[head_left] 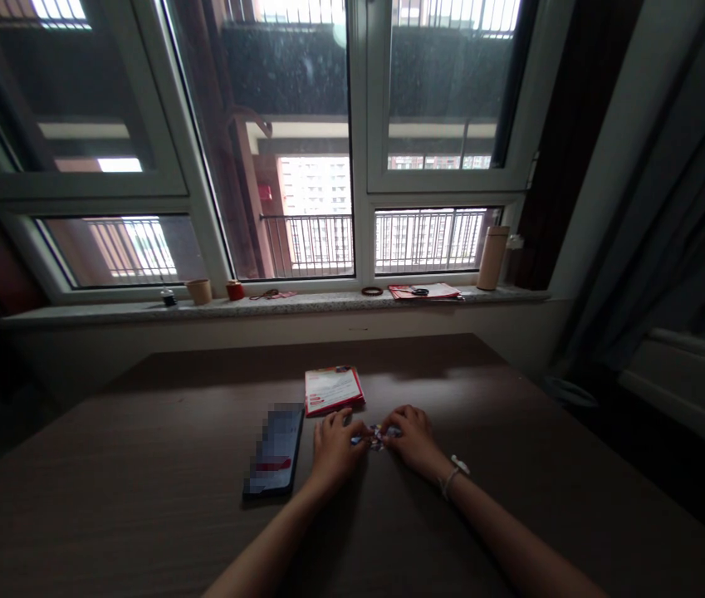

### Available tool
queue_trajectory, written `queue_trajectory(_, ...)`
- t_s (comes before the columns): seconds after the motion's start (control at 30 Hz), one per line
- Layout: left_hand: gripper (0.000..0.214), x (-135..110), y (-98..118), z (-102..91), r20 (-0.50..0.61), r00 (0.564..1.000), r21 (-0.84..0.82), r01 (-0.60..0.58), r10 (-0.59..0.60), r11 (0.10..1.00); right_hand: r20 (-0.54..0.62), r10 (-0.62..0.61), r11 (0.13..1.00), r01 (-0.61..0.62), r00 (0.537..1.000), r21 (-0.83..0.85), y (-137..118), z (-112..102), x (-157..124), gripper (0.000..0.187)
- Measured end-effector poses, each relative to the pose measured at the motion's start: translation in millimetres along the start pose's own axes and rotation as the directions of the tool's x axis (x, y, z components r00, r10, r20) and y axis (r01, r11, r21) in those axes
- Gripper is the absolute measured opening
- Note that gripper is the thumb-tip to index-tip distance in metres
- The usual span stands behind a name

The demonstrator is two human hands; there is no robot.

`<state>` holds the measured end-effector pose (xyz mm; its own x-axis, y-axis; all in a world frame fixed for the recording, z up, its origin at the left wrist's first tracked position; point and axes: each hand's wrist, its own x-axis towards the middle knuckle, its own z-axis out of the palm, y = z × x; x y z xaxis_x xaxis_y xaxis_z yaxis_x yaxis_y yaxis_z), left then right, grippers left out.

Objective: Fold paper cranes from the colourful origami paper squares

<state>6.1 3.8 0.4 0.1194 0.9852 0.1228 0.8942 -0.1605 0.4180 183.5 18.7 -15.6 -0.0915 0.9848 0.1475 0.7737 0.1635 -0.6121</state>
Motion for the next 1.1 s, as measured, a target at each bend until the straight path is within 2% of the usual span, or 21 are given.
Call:
queue_trajectory(0.23,0.024,4,-11,-3.2,0.064,0.998,0.017,-0.03,0.029,0.999,0.006,-0.01,1.0,0.01,1.0,0.01,4,0,1,0.019)
queue_trajectory(0.4,0.025,2,-10,-4.5,0.05,0.998,0.018,-0.036,0.035,0.999,0.037,-0.025,1.0,0.024,0.999,0.016,7,-4,2,0.024)
queue_trajectory(0.67,0.021,-3,0,-1.8,-0.039,0.999,0.005,-0.015,0.016,1.0,-0.005,-0.211,0.977,0.211,0.977,-0.035,6,-8,-12,0.034)
queue_trajectory(0.83,0.018,-2,2,1.3,-0.073,0.997,0.007,-0.025,0.025,1.0,-0.042,-0.169,0.985,0.169,0.985,-0.02,-1,-9,-13,0.019)
queue_trajectory(0.97,0.019,0,2,3.8,-0.065,0.998,-0.006,-0.009,0.009,1.0,-0.061,-0.131,0.991,0.129,0.989,-0.04,-6,-7,-11,0.02)
queue_trajectory(1.1,0.017,1,3,3.0,-0.043,0.999,-0.008,0.004,-0.004,1.0,-0.032,-0.057,0.997,0.056,0.998,-0.045,-8,-6,-7,0.019)
